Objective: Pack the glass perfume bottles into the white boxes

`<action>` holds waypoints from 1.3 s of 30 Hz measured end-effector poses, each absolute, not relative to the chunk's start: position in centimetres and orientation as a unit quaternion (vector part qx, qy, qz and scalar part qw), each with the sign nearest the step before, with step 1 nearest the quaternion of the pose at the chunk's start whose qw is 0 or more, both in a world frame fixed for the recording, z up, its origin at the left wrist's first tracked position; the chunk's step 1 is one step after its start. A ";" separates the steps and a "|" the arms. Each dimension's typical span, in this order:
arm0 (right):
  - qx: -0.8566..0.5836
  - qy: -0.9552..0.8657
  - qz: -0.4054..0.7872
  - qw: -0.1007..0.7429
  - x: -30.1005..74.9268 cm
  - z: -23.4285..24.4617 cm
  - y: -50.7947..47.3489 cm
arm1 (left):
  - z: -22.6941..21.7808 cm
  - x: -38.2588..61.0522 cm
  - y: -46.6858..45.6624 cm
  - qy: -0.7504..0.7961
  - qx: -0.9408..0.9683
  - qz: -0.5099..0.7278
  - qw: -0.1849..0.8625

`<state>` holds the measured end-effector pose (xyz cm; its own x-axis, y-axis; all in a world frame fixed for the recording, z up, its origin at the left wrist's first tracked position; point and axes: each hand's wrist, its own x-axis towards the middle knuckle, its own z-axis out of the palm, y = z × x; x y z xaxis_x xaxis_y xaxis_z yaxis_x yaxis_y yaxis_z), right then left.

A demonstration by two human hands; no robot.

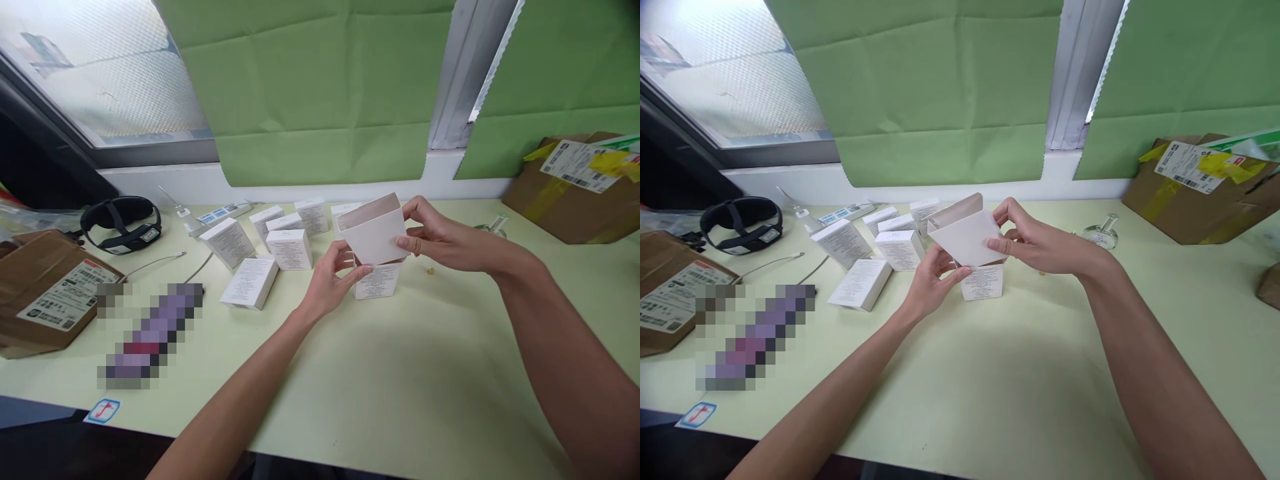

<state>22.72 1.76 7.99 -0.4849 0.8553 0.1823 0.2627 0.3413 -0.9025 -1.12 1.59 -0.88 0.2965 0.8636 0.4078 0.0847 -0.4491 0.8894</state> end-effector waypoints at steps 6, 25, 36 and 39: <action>-0.396 -0.769 0.397 0.307 22.6 8.0 1.7 | -0.8 -1.1 1.6 0.324 0.700 0.486 0.410; -0.480 -0.787 0.287 0.261 22.0 9.5 1.2 | -0.9 -1.0 1.6 0.313 0.698 0.486 0.422; -0.491 -0.781 0.276 0.268 21.8 9.3 1.4 | -1.2 -1.0 1.7 0.305 0.674 0.497 0.455; -0.484 -0.780 0.282 0.280 21.8 9.1 1.6 | -1.2 -1.0 1.6 0.306 0.672 0.496 0.458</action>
